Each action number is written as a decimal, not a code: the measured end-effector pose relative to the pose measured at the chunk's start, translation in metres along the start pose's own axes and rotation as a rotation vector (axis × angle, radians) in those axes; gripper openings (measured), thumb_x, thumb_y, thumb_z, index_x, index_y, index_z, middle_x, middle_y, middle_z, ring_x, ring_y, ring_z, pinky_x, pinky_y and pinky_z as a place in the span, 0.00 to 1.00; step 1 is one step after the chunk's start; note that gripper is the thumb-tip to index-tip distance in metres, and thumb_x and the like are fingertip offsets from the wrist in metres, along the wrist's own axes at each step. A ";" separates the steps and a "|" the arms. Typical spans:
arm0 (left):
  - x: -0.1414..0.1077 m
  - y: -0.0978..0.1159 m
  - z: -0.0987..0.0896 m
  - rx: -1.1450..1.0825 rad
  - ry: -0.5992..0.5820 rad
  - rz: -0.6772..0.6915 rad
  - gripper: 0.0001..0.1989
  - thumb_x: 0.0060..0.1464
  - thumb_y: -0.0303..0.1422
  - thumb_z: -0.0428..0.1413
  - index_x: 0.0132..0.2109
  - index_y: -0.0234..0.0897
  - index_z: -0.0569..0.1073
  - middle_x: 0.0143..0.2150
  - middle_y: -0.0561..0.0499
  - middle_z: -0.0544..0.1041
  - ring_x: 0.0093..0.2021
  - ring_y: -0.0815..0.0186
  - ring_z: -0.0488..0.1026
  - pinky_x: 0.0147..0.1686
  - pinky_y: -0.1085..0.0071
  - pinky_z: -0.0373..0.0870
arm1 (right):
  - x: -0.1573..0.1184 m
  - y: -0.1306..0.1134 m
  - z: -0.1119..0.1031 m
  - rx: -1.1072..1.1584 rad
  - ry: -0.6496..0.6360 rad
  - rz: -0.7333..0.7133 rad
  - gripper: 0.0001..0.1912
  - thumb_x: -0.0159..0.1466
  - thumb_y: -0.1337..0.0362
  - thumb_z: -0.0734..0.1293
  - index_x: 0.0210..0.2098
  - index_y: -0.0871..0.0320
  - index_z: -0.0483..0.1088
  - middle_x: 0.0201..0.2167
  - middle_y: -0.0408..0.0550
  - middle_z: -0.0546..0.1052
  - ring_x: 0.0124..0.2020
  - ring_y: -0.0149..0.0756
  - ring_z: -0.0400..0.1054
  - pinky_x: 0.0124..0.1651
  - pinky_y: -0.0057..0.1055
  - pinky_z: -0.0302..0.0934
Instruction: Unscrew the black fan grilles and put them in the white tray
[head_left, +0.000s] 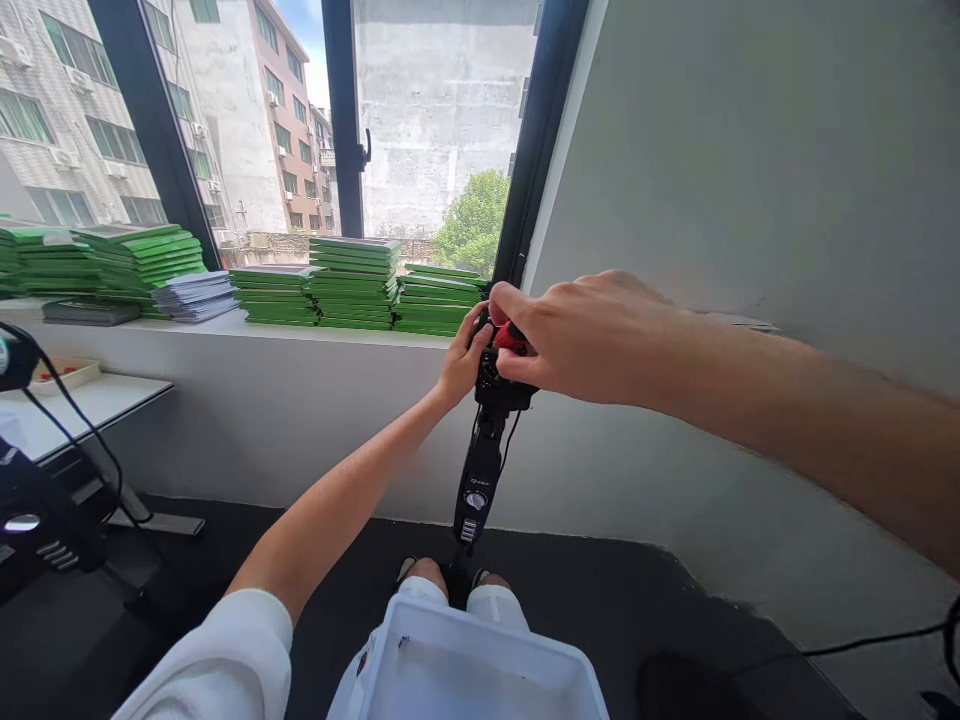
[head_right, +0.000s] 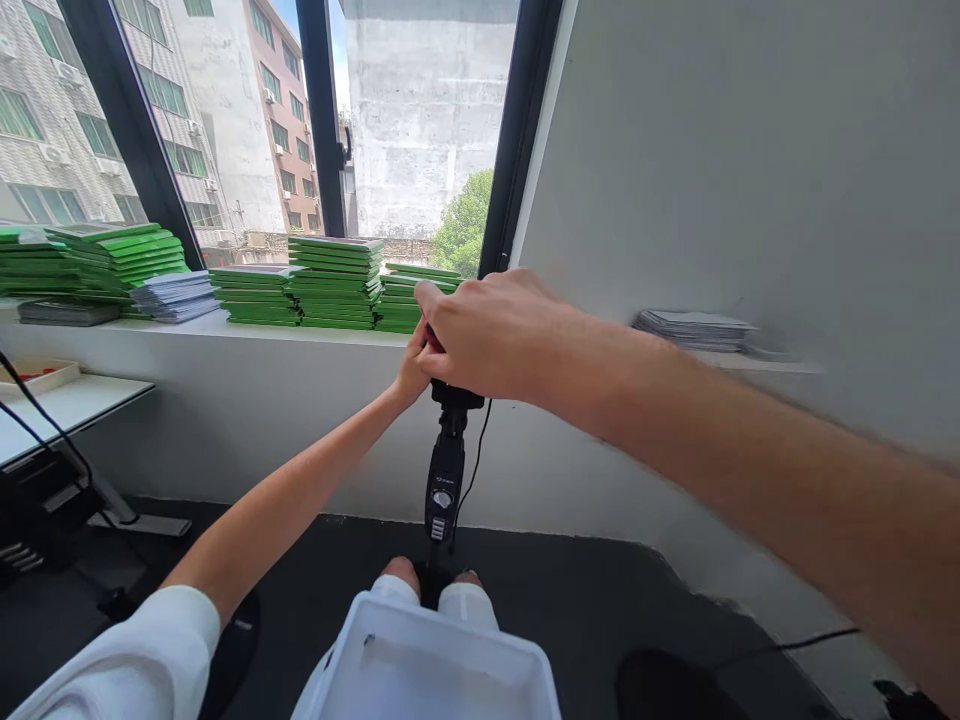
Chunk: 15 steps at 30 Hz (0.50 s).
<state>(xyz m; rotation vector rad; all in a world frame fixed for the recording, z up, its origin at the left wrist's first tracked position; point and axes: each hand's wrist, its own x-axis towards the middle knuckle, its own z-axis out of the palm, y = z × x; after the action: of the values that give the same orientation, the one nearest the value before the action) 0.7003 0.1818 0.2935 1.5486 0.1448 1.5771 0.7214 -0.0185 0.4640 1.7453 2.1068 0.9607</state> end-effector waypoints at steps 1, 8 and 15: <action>0.000 0.000 0.000 -0.002 0.003 0.003 0.22 0.67 0.40 0.52 0.64 0.41 0.68 0.60 0.47 0.75 0.63 0.57 0.69 0.66 0.61 0.62 | 0.000 -0.001 0.000 0.016 -0.012 -0.017 0.20 0.69 0.54 0.58 0.53 0.60 0.68 0.19 0.45 0.71 0.20 0.36 0.62 0.27 0.32 0.48; 0.000 0.001 -0.001 0.031 -0.003 0.024 0.23 0.67 0.46 0.52 0.64 0.42 0.68 0.57 0.48 0.76 0.62 0.57 0.70 0.66 0.60 0.63 | -0.005 -0.009 0.001 -0.113 0.141 0.143 0.26 0.72 0.53 0.51 0.37 0.60 0.75 0.23 0.55 0.74 0.30 0.45 0.70 0.32 0.34 0.50; -0.008 0.002 -0.001 0.056 0.045 0.028 0.25 0.63 0.50 0.54 0.59 0.40 0.71 0.55 0.46 0.77 0.58 0.56 0.73 0.62 0.62 0.67 | -0.012 0.001 0.004 0.109 0.095 0.054 0.22 0.70 0.55 0.56 0.53 0.62 0.69 0.29 0.54 0.78 0.31 0.43 0.71 0.31 0.34 0.51</action>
<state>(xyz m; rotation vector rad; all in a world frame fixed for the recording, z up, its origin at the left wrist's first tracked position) 0.6974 0.1760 0.2884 1.5648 0.1949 1.6435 0.7272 -0.0284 0.4591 1.8523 2.2195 0.9791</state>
